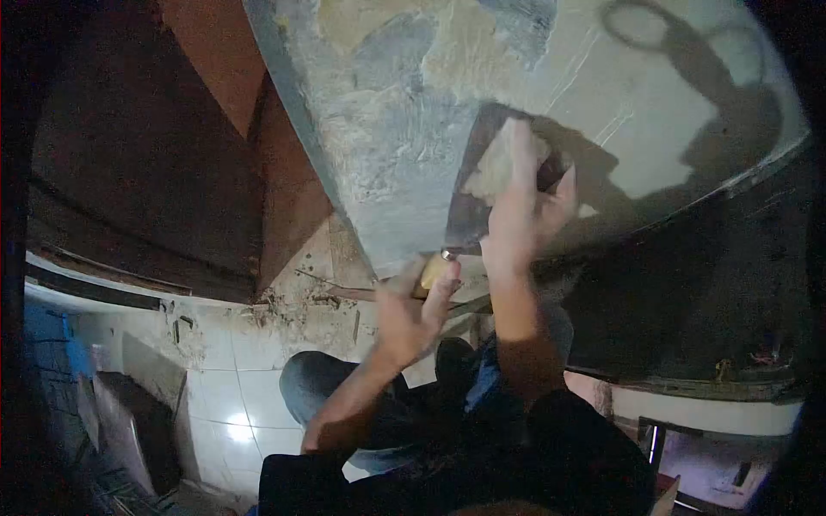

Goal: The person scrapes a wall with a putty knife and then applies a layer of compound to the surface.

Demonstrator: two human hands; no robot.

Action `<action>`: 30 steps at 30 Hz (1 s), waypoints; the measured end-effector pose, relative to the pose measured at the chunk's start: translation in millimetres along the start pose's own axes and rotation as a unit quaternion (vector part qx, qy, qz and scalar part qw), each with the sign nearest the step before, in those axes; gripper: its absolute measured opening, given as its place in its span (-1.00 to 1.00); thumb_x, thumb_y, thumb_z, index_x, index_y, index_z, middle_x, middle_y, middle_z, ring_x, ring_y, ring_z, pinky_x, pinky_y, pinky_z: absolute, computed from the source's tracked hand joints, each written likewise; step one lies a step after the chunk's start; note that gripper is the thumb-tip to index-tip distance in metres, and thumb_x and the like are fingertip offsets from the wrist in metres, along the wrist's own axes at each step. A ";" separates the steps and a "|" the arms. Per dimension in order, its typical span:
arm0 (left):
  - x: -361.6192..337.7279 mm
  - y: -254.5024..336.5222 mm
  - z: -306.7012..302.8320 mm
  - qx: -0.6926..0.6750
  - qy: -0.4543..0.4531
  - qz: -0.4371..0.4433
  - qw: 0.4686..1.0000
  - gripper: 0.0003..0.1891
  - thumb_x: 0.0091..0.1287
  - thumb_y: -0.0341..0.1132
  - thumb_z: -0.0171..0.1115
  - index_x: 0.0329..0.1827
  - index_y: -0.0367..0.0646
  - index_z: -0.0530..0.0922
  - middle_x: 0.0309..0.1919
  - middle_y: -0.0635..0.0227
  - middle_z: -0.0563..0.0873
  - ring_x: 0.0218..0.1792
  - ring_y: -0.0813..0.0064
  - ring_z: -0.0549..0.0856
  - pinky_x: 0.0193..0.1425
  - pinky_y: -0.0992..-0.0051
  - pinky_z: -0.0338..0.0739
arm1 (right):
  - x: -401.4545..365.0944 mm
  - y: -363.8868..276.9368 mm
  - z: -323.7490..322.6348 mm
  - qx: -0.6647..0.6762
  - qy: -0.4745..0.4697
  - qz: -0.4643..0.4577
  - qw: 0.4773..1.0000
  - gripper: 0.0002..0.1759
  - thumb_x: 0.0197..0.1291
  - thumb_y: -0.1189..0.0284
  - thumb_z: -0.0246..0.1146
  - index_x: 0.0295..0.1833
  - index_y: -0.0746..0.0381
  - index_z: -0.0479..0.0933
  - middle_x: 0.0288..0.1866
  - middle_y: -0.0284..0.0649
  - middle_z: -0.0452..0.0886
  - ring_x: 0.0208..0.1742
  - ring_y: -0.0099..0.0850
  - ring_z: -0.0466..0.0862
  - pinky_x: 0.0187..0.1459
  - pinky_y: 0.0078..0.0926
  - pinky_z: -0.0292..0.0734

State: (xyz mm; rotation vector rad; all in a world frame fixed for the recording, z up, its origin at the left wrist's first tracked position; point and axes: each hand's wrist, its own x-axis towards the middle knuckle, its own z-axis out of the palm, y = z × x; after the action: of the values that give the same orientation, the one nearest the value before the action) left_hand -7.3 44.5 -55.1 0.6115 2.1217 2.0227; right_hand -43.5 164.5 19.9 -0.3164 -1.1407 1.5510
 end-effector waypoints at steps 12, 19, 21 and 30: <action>-5.3 5.4 0.7 0.027 0.021 -0.030 0.999 -0.75 0.28 -0.25 0.18 -0.33 -0.32 0.54 -0.64 0.40 0.54 -0.55 0.72 0.46 -0.50 0.59 0.38 | -4.1 0.5 -2.1 0.049 0.000 0.033 0.998 -0.78 0.04 0.45 0.33 -0.21 0.29 0.49 -0.20 -0.29 0.58 -0.19 -0.55 0.53 -0.11 -0.52 0.41; -3.7 5.2 3.5 0.016 0.038 0.003 0.999 -0.75 0.27 -0.24 0.18 -0.32 -0.32 0.52 -0.63 0.36 0.55 -0.55 0.69 0.47 -0.50 0.59 0.39 | -4.2 4.7 -4.7 0.048 -0.015 0.055 0.997 -0.76 0.07 0.43 0.31 -0.16 0.25 0.49 -0.15 -0.28 0.56 -0.13 -0.53 0.52 -0.06 -0.51 0.41; -5.8 0.9 6.1 0.036 0.031 0.016 0.999 -0.74 0.27 -0.24 0.18 -0.31 -0.32 0.52 -0.63 0.36 0.56 -0.57 0.70 0.47 -0.51 0.58 0.38 | -2.2 10.8 -7.7 0.069 -0.028 0.051 0.996 -0.75 0.05 0.42 0.33 -0.16 0.24 0.48 -0.15 -0.30 0.55 -0.18 -0.54 0.50 -0.09 -0.53 0.39; -3.1 5.1 -0.7 0.057 0.047 0.033 0.997 -0.74 0.28 -0.22 0.18 -0.32 -0.32 0.53 -0.69 0.35 0.54 -0.59 0.67 0.50 -0.53 0.58 0.39 | -1.0 9.7 0.5 0.016 0.010 0.013 1.000 -0.75 0.03 0.36 0.36 -0.27 0.25 0.48 -0.28 -0.34 0.54 -0.25 -0.60 0.45 -0.18 -0.57 0.36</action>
State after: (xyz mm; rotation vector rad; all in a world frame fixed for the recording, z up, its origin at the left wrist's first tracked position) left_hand -3.7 42.6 -50.6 0.6222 2.3137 2.0111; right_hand -49.4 164.3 12.1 -0.3250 -1.0993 1.5840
